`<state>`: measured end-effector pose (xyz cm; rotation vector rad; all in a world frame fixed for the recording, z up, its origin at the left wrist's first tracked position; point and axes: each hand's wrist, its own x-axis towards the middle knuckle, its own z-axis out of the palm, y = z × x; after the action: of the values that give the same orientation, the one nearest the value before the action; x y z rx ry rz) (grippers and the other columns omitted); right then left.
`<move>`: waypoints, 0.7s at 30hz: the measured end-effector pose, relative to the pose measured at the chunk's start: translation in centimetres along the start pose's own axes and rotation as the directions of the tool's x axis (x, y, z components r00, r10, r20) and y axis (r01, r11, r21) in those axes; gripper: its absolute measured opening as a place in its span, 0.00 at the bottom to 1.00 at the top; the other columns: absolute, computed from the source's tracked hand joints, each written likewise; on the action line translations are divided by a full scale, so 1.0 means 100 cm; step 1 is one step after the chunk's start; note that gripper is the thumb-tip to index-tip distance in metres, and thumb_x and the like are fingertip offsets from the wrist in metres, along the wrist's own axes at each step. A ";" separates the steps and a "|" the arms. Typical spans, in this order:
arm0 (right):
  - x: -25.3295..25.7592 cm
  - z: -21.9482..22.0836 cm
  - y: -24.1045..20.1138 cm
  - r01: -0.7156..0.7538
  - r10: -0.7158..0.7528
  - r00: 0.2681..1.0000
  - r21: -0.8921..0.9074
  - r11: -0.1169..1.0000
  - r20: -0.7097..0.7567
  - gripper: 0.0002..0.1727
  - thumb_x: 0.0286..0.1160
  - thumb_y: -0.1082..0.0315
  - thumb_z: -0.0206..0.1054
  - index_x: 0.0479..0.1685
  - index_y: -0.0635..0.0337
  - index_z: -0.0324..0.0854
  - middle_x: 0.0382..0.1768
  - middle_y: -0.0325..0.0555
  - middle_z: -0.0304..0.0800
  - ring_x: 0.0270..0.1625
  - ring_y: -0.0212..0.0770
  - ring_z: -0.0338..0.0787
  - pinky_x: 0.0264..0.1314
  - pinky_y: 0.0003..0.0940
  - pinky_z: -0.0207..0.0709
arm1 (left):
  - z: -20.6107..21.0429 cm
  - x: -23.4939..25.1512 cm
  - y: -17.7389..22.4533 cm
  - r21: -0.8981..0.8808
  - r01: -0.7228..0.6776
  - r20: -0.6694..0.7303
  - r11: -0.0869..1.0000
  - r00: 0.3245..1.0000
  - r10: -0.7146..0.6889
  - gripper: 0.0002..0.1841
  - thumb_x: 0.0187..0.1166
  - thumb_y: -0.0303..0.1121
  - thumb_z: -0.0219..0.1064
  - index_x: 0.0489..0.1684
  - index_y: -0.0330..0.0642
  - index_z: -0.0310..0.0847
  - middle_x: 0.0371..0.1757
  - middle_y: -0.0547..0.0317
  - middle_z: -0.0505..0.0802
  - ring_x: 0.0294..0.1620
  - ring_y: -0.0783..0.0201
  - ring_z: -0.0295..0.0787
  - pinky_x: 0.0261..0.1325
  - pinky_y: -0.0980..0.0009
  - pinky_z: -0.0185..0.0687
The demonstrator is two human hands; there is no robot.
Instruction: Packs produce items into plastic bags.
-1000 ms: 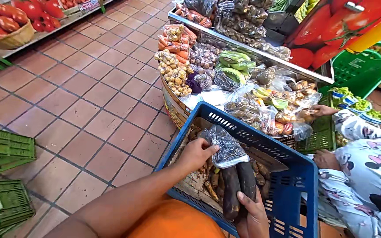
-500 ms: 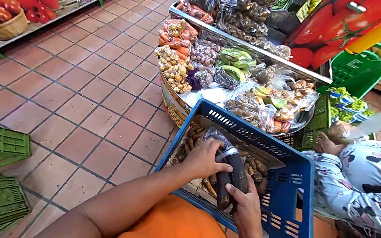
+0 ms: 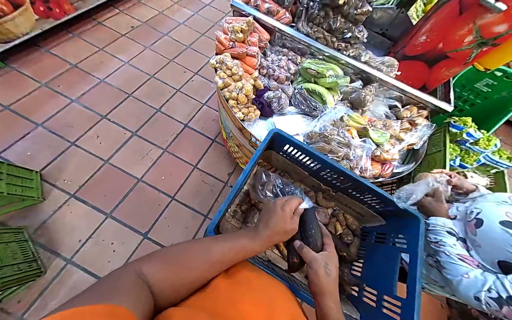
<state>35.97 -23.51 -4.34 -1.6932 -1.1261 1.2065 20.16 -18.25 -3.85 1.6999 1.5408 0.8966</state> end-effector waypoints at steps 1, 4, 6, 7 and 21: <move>0.003 -0.003 -0.001 0.014 -0.010 0.999 -0.083 0.996 0.046 0.50 0.43 0.66 0.83 0.82 0.50 0.73 0.57 0.44 0.92 0.52 0.37 0.94 0.52 0.39 0.92 | -0.004 0.003 0.002 -0.008 0.040 -0.012 0.999 0.999 -0.040 0.14 0.89 0.39 0.58 0.50 0.43 0.89 0.49 0.57 0.94 0.52 0.61 0.92 0.60 0.55 0.88; 0.011 -0.003 -0.002 0.028 0.017 0.984 -0.249 0.968 0.176 0.50 0.45 0.63 0.83 0.83 0.44 0.72 0.55 0.39 0.93 0.51 0.34 0.94 0.51 0.38 0.92 | -0.012 0.013 0.005 0.117 0.082 0.062 0.990 0.994 -0.089 0.13 0.87 0.38 0.59 0.51 0.46 0.90 0.51 0.57 0.94 0.55 0.59 0.92 0.60 0.52 0.87; 0.018 0.000 0.000 0.015 0.050 0.974 -0.285 0.958 0.221 0.51 0.44 0.62 0.84 0.84 0.43 0.71 0.54 0.39 0.93 0.50 0.34 0.94 0.52 0.40 0.92 | -0.010 0.012 0.005 0.222 -0.028 0.121 0.975 0.993 0.001 0.12 0.84 0.36 0.60 0.48 0.45 0.91 0.49 0.56 0.94 0.54 0.56 0.92 0.57 0.51 0.89; 0.021 0.002 0.001 0.003 0.057 0.975 -0.268 0.963 0.216 0.51 0.43 0.63 0.85 0.83 0.44 0.71 0.53 0.39 0.93 0.49 0.35 0.94 0.52 0.41 0.92 | -0.006 0.008 0.005 0.244 -0.111 0.136 0.963 0.987 0.080 0.12 0.84 0.35 0.60 0.44 0.43 0.91 0.46 0.55 0.94 0.52 0.55 0.92 0.54 0.52 0.89; 0.028 0.024 -0.009 -0.247 0.248 0.950 -0.029 0.969 0.190 0.44 0.57 0.66 0.79 0.79 0.57 0.62 0.49 0.54 0.90 0.41 0.47 0.94 0.37 0.45 0.92 | 0.013 -0.008 -0.015 -0.183 0.266 0.127 0.946 0.961 -0.246 0.14 0.87 0.43 0.60 0.48 0.51 0.93 0.50 0.64 0.94 0.56 0.68 0.90 0.67 0.60 0.84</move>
<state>33.93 -20.41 -4.93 -1.7909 -1.0504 1.5531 20.42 -18.93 -5.81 1.3466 1.5069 0.7857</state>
